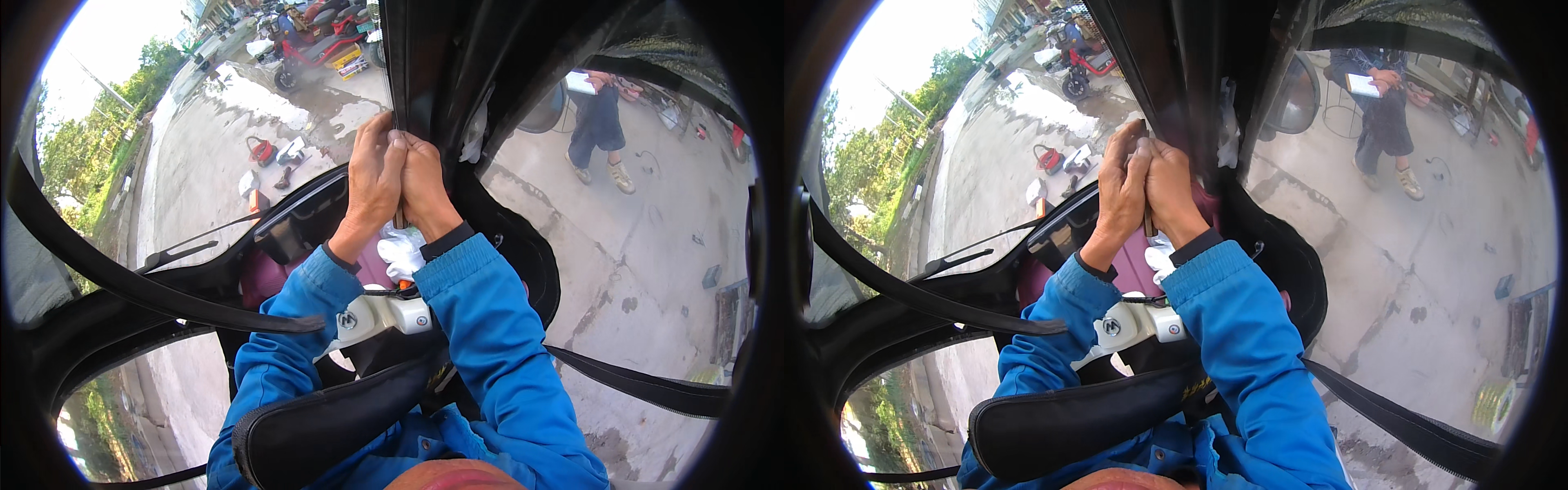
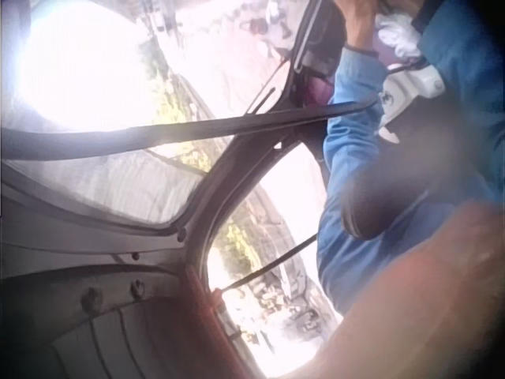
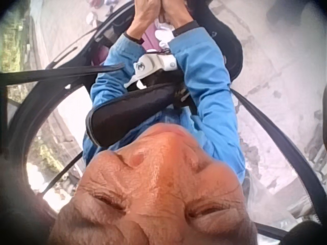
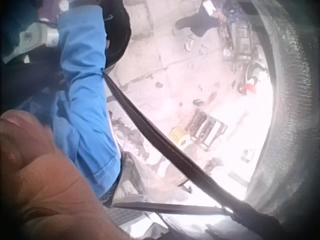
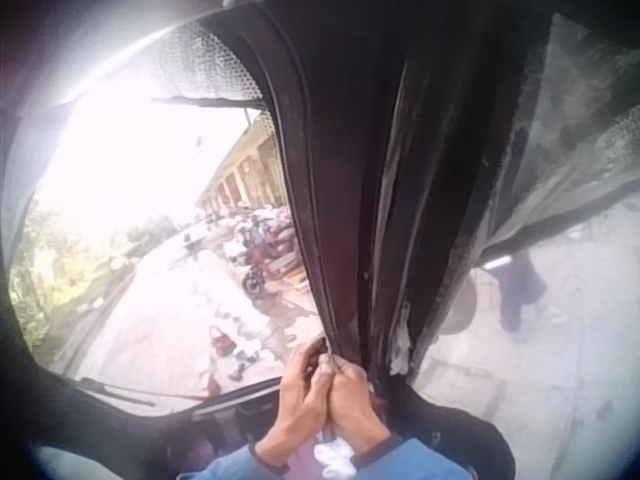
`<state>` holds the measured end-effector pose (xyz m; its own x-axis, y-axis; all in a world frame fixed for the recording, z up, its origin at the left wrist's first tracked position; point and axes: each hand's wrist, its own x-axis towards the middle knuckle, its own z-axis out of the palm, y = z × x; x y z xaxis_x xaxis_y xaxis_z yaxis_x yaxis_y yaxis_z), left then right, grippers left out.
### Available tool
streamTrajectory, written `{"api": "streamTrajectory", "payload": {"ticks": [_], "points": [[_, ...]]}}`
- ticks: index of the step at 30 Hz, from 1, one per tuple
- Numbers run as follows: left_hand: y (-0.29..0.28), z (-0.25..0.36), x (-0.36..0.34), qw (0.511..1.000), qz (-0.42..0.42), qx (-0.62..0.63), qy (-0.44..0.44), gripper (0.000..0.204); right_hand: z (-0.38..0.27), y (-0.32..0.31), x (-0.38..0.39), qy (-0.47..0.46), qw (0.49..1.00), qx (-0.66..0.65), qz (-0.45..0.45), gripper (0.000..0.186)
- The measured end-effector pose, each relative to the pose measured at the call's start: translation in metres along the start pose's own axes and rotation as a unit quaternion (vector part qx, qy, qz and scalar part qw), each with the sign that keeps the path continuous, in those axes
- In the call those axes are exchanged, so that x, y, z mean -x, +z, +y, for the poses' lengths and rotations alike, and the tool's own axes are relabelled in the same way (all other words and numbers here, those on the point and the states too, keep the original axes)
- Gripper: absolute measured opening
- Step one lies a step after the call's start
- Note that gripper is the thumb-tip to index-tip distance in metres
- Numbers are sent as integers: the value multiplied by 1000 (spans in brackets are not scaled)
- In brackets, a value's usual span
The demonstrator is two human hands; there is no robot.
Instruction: The person repeatedly uses a small metal tool to pry and reseat the zipper of a transparent scooter cover. They work along the top edge and side seams, adjusting the zipper tape and cover fabric while seated on the scooter.
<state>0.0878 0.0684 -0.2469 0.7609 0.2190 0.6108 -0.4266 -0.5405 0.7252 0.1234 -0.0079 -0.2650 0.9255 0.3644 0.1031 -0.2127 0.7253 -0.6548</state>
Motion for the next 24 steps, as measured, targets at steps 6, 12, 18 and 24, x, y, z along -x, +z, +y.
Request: {"api": "streamTrajectory", "payload": {"ticks": [6, 12, 18, 24], "points": [[-1, -3, -3, 1000, -10, -8, 16, 48, 6, -9, -10, 17, 1000, -2, -11, 26], [-5, 5, -13, 999, -36, -30, 13, 50, 13, 7, -9, -40, 997, 2, 66, 27], [-13, 11, -17, 996, -71, -40, 28, 57, 17, 13, -9, -60, 995, 0, 82, 28], [-20, -7, -15, 994, -80, 77, -16, 54, -6, 7, -4, 7, 999, 2, 50, 24]]}}
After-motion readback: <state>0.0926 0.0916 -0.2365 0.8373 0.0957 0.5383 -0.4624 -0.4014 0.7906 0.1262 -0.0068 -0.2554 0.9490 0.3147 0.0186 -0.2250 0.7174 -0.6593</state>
